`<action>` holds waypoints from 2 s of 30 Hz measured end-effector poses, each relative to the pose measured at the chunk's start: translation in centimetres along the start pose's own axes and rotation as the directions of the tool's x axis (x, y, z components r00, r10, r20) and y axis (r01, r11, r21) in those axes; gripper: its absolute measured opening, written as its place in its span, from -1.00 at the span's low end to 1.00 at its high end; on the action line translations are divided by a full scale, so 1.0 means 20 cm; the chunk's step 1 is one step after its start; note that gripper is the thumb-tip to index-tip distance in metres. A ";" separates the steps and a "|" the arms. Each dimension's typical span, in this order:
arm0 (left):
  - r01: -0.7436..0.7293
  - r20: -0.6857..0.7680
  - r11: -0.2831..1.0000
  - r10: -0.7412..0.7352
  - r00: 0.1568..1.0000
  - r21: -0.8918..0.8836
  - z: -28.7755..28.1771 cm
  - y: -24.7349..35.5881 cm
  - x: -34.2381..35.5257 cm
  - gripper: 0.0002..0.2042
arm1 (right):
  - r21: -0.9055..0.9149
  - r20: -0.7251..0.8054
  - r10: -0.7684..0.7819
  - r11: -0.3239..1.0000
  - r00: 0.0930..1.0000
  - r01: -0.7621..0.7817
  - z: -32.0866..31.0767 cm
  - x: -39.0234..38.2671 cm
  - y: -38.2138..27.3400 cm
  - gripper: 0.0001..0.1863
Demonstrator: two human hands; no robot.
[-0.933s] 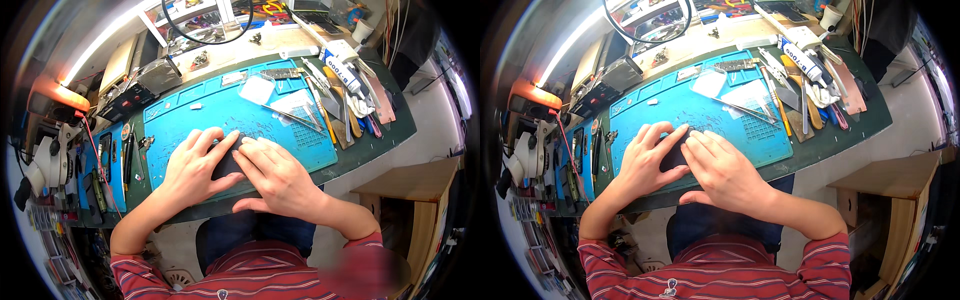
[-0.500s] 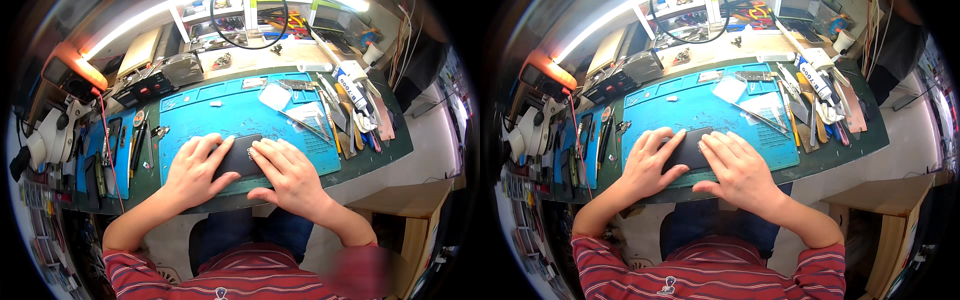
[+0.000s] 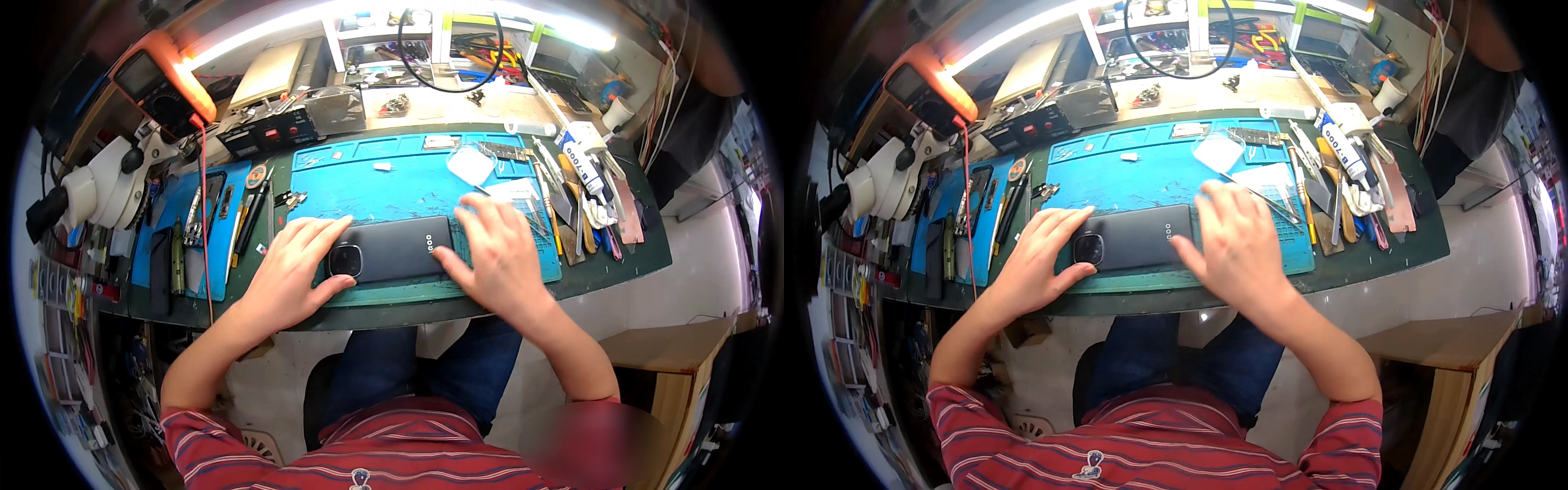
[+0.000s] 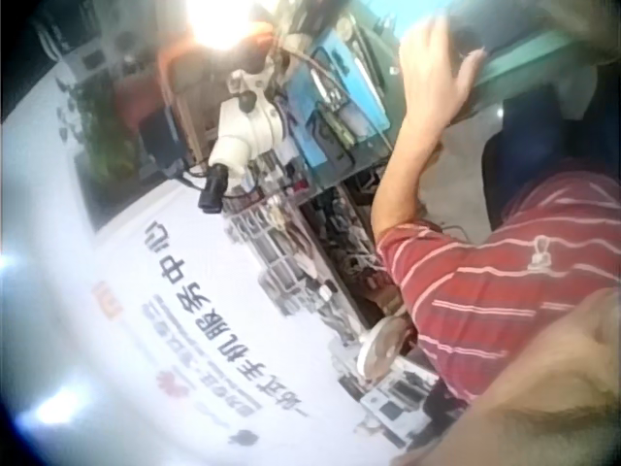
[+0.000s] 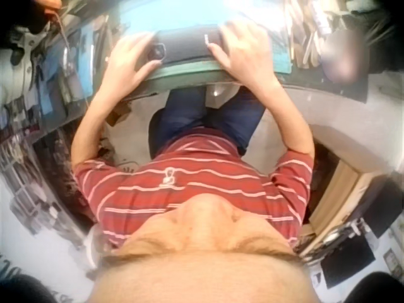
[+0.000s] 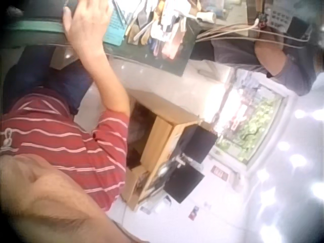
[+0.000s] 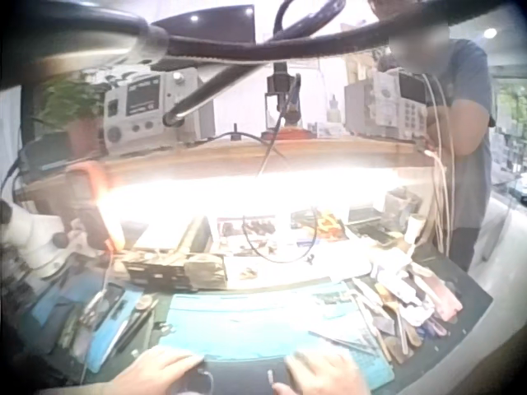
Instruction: The person aligns and presses the back cover onto a smartphone, then uses a hot air gun to heat the phone's edges and corners. They wipe the phone with a cloth and continue heating the edges with the hot air gun.
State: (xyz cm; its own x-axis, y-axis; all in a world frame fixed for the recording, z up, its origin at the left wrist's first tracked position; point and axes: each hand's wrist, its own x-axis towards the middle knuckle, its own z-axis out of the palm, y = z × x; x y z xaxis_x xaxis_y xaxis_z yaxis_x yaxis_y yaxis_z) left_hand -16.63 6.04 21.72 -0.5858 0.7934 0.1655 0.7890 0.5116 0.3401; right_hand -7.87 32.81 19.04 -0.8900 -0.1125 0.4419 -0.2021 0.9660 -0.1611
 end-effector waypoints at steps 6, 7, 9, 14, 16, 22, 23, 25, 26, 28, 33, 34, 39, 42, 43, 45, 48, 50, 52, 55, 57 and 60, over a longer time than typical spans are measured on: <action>0.098 0.217 0.994 -0.084 0.972 -0.051 -0.08 -0.02 0.12 -0.24 | 0.360 0.290 -0.082 0.933 0.954 -0.029 0.01 0.24 0.07 -0.45; 0.084 0.228 0.995 -0.071 0.971 -0.047 -0.09 -0.03 0.13 -0.25 | 0.404 0.274 -0.115 0.915 0.955 -0.006 0.02 0.27 0.05 -0.54; 0.018 0.159 1.000 -0.021 0.987 0.023 -0.10 0.00 0.12 -0.29 | 0.514 0.527 -0.142 0.839 0.838 -0.181 -0.05 0.35 0.02 -0.61; -0.184 -0.169 0.980 0.194 0.966 0.073 -0.08 0.09 0.05 -0.60 | 0.367 -0.039 -0.404 0.845 0.914 0.389 -0.10 0.24 -0.11 -0.82; -0.275 -0.297 0.932 0.338 0.893 0.236 -0.05 0.10 0.03 -0.70 | -0.017 -0.233 -0.502 0.858 0.833 0.513 -0.09 0.13 -0.19 -0.77; -0.381 -0.372 0.664 0.706 0.602 0.643 0.08 -0.01 -0.07 -0.85 | 0.340 -0.106 -0.234 0.905 0.966 0.256 -0.24 -0.03 -0.23 -0.58; -0.398 -0.375 0.656 0.721 0.583 0.641 0.09 -0.01 -0.07 -0.86 | 0.364 -0.150 -0.097 0.920 0.984 0.146 -0.17 -0.03 -0.18 -0.57; -0.428 -0.383 0.636 0.750 0.539 0.642 0.10 -0.02 -0.07 -0.88 | 0.730 0.261 0.107 0.629 0.959 -0.268 -0.15 0.01 -0.16 -0.54; -0.427 -0.397 0.639 0.751 0.528 0.640 0.10 -0.01 -0.07 -0.88 | 0.802 0.505 0.083 0.323 0.859 -0.503 -0.14 0.02 -0.17 -0.53; -0.420 -0.422 0.646 0.749 0.511 0.637 0.10 0.01 -0.06 -0.89 | 0.747 0.628 -0.181 -0.135 0.757 -0.651 -0.09 0.03 -0.20 -0.55; 0.008 -0.653 0.891 0.326 0.684 0.454 0.00 -0.09 -0.03 -0.88 | 0.738 0.663 0.006 -0.172 0.749 -0.652 -0.08 0.01 -0.20 -0.59; -0.010 -0.693 0.996 0.067 0.718 0.086 0.00 -0.11 -0.06 -0.86 | 0.735 0.668 0.030 -0.189 0.744 -0.652 -0.07 0.01 -0.20 -0.60; 0.127 -0.033 0.375 -0.392 0.919 -0.918 0.06 -0.01 -0.11 -0.68 | 0.720 0.692 0.077 -0.155 0.718 -0.677 -0.03 0.03 -0.22 -0.60; 0.142 0.071 0.342 -0.213 0.975 -0.929 0.15 0.10 -0.09 -0.61 | 0.727 0.681 0.065 -0.182 0.730 -0.662 -0.02 0.02 -0.29 -0.61; 0.157 0.080 0.354 -0.221 0.972 -0.922 0.16 0.09 -0.09 -0.60 | 0.732 0.673 0.060 -0.198 0.737 -0.652 -0.03 0.02 -0.30 -0.62; 0.167 0.093 0.319 -0.233 0.968 -0.933 0.15 0.11 -0.08 -0.64 | 0.748 0.663 0.034 -0.068 0.748 -0.660 -0.03 0.01 -0.27 -0.61; 0.243 0.183 0.213 -0.264 0.947 -0.946 0.14 0.12 -0.10 -0.67 | 0.740 0.672 -0.008 0.033 0.740 -0.672 -0.05 0.02 -0.26 -0.63; 0.305 0.267 0.105 -0.275 0.924 -0.946 0.13 0.12 -0.10 -0.67 | 0.739 0.670 -0.047 -0.043 0.741 -0.672 -0.04 0.01 -0.25 -0.64; 0.357 0.347 -0.011 -0.271 0.898 -0.934 0.11 0.13 -0.09 -0.65 | 0.730 0.678 -0.070 -0.042 0.731 -0.682 -0.06 0.02 -0.24 -0.66; 0.409 0.382 0.007 -0.339 0.860 -0.913 0.13 0.11 -0.09 -0.62 | 0.744 0.667 -0.086 0.029 0.740 -0.667 -0.07 0.05 -0.23 -0.67; 0.405 0.427 -0.136 -0.317 0.847 -0.904 0.10 0.15 -0.05 -0.64 | 0.773 0.630 -0.060 0.148 0.774 -0.617 -0.06 0.06 -0.22 -0.68; 0.390 0.447 -0.235 -0.292 0.846 -0.890 0.07 0.18 0.01 -0.69 | 0.756 0.653 -0.120 0.165 0.748 -0.634 -0.12 0.09 -0.16 -0.67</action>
State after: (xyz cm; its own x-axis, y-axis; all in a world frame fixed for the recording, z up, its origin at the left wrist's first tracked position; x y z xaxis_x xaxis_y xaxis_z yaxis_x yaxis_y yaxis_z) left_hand -13.64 8.42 21.61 -0.6428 0.6690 -0.3732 -0.5785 -0.1046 0.8089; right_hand -7.79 30.07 22.39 -0.9082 -0.3521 -0.2264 0.2216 0.0546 -0.9736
